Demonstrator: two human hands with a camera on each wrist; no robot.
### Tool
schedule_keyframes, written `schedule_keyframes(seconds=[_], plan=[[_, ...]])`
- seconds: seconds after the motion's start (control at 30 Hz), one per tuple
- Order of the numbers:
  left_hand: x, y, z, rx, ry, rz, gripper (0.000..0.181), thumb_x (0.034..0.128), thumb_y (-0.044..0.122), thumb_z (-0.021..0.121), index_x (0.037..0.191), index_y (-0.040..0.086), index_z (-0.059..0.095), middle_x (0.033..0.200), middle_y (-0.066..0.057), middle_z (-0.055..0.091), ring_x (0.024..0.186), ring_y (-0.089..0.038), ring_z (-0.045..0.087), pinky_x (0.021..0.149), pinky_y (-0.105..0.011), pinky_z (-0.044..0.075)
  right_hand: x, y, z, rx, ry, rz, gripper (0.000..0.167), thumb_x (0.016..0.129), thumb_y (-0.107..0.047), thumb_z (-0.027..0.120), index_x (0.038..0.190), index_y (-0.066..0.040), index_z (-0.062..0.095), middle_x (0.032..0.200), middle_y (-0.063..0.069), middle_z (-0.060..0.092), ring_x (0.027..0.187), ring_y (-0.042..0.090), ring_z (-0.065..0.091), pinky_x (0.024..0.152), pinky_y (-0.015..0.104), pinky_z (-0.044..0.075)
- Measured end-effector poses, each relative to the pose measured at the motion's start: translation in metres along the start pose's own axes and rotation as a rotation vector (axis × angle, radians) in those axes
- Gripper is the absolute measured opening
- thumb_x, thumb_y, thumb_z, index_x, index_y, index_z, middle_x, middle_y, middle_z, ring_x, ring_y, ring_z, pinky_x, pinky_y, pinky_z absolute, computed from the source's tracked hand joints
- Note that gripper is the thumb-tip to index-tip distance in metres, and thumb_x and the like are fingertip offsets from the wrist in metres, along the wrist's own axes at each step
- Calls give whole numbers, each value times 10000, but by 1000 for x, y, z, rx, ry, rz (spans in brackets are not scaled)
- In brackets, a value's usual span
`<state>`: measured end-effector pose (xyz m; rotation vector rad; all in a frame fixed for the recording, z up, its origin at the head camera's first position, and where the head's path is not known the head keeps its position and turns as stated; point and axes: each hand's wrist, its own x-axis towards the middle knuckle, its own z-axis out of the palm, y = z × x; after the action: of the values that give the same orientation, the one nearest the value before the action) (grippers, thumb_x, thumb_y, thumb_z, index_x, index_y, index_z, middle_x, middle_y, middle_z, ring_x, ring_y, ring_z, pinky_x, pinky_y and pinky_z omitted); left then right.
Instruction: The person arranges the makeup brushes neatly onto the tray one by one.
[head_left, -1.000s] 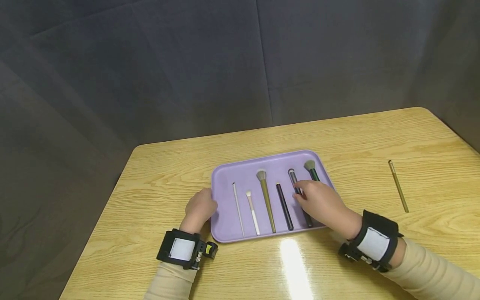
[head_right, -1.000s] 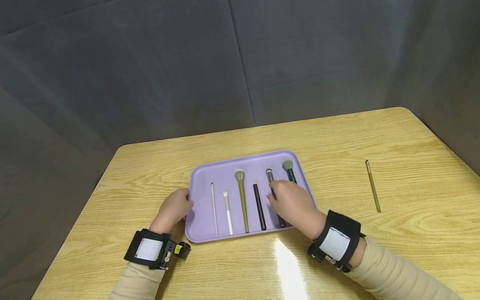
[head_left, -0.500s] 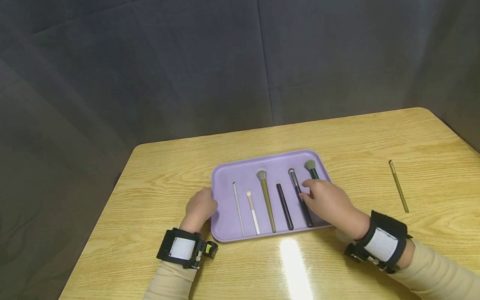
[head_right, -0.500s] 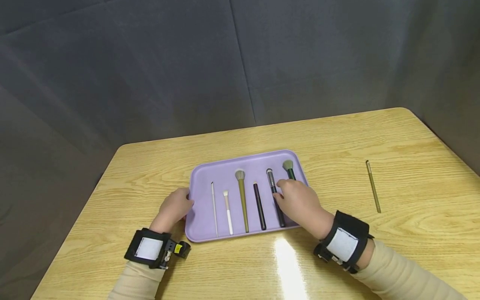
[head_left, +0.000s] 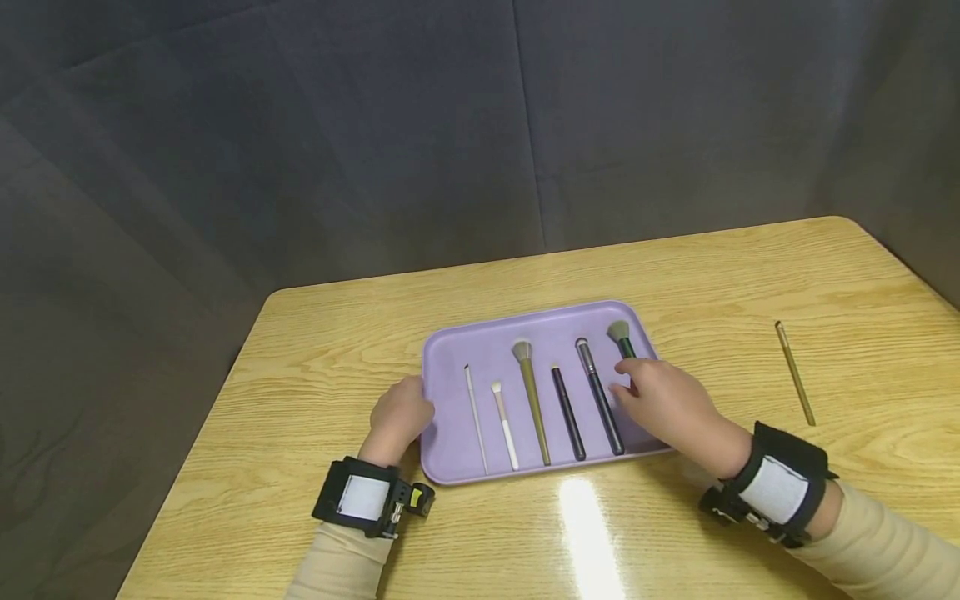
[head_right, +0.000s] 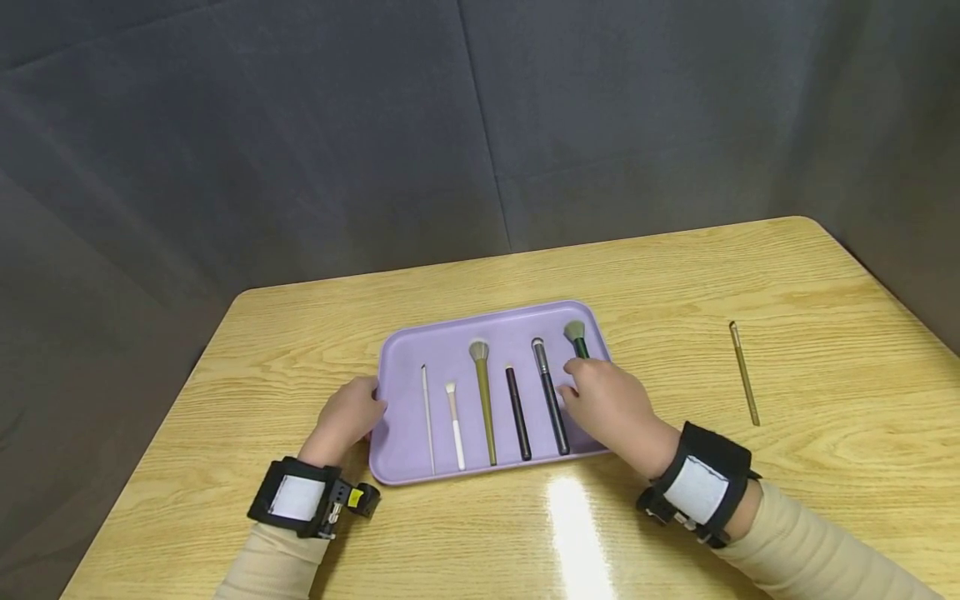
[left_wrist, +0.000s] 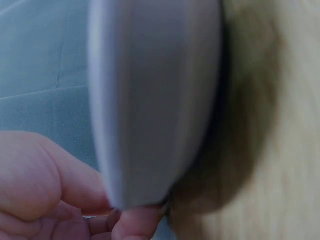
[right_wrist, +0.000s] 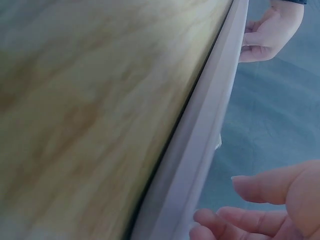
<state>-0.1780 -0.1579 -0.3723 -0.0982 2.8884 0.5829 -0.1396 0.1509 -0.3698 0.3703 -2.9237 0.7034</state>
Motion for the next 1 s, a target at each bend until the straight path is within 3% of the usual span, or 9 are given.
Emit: schedule_keyframes(seconds=[0.2, 0.57, 1.0], plan=[[0, 0, 0, 1, 0, 2, 254, 881, 8, 515, 1089, -71, 637, 777, -122, 602, 628, -229, 565, 521, -310, 419, -1, 3, -2, -2, -4, 15, 303, 883, -105, 667, 1085, 119, 643, 698, 58, 590, 637, 193, 529, 577, 391, 469], [-1, 1, 0, -3, -1, 1, 247, 879, 7, 513, 1078, -69, 638, 769, -120, 600, 616, -226, 565, 511, -307, 418, -2, 9, -4, 8, -7, 27, 319, 892, -109, 654, 1110, 122, 629, 639, 22, 519, 596, 181, 496, 516, 335, 405], [-2, 1, -1, 1, 5, 6, 254, 873, 5, 515, 1082, -76, 633, 783, -127, 605, 634, -235, 568, 531, -319, 425, -5, 23, -9, 16, -36, 81, 313, 903, -104, 630, 1105, 135, 616, 693, 53, 561, 603, 178, 501, 510, 334, 415]])
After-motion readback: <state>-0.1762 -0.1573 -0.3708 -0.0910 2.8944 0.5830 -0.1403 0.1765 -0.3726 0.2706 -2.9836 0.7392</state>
